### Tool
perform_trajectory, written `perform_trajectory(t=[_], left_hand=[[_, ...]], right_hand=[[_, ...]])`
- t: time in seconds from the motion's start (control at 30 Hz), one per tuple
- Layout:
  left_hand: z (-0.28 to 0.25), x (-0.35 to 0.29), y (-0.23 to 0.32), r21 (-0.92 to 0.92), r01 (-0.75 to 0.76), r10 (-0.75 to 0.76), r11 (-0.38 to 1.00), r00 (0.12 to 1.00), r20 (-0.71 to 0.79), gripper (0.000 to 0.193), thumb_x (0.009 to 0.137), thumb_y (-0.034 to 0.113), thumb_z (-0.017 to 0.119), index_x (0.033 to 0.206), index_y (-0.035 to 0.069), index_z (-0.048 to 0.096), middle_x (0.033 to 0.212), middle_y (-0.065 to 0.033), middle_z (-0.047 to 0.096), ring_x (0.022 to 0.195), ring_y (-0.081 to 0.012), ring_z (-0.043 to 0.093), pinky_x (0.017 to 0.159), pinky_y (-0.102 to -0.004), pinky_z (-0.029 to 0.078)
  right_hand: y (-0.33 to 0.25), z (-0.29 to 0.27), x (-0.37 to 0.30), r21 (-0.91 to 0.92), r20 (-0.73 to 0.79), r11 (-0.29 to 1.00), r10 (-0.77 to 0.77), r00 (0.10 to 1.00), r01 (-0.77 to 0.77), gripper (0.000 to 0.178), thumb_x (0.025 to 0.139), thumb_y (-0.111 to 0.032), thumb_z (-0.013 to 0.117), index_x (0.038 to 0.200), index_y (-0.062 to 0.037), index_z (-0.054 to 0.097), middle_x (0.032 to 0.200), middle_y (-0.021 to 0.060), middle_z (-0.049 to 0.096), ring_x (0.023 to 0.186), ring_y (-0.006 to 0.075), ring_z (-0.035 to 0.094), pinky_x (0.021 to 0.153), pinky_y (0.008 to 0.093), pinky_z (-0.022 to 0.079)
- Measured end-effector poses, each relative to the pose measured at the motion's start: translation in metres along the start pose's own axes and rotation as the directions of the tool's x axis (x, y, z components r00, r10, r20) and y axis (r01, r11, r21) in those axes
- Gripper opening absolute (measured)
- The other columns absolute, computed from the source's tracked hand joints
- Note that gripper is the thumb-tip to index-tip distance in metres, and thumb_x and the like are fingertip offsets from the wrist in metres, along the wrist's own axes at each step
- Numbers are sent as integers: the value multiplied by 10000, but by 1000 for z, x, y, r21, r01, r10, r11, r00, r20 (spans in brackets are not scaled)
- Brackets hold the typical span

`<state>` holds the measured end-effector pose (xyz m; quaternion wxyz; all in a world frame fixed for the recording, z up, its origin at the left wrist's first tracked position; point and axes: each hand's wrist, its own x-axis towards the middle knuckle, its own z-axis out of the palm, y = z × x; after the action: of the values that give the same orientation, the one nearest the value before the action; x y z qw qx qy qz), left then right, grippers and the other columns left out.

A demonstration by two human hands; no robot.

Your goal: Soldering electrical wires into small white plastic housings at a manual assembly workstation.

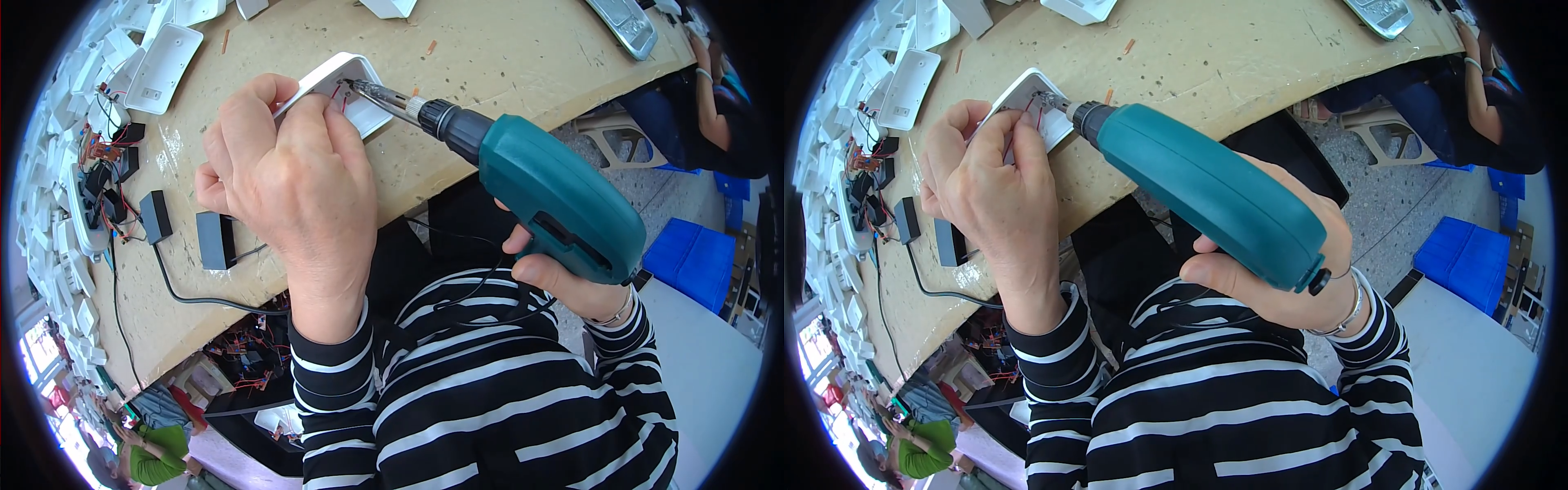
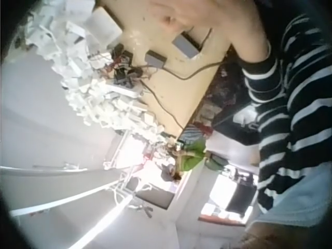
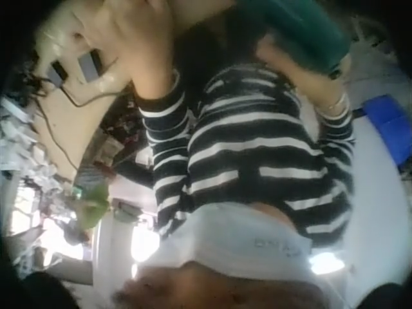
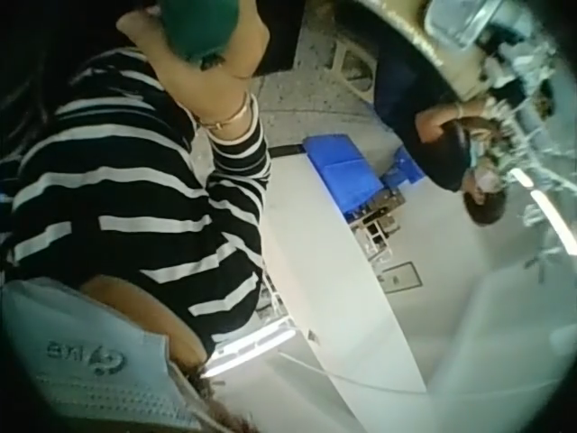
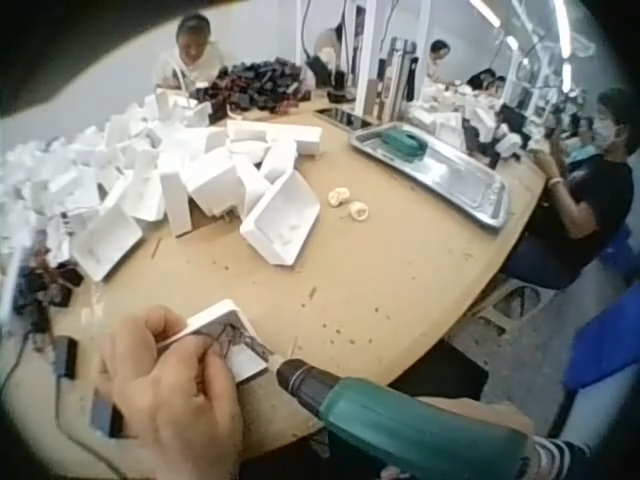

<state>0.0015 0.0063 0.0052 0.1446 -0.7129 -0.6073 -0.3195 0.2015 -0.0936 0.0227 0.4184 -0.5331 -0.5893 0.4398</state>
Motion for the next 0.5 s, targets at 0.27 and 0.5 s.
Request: perform_trajectory(t=[0.27, 0.5], left_hand=[[1, 0, 0, -4, 0, 0, 1000, 1000, -3, 66, 739, 128, 687, 764, 78, 721, 946, -1, 598, 933, -196, 543, 837, -373, 283], [4, -1, -2, -13, -34, 33, 999, 998, -50, 43, 702, 111, 695, 743, 104, 706, 936, 16, 571, 880, -194, 519, 798, -389, 269]], right_hand=[[4, -4, -11, -8, -3, 999, -52, 999, 52, 658, 706, -95, 826, 1245, 86, 495, 1005, 135, 669, 773, 127, 690, 665, 227, 565], [10, -7, -22, 92, -33, 995, -42, 999, 45, 673, 703, -81, 824, 1255, 99, 483, 1066, 183, 646, 797, 160, 695, 677, 248, 574]])
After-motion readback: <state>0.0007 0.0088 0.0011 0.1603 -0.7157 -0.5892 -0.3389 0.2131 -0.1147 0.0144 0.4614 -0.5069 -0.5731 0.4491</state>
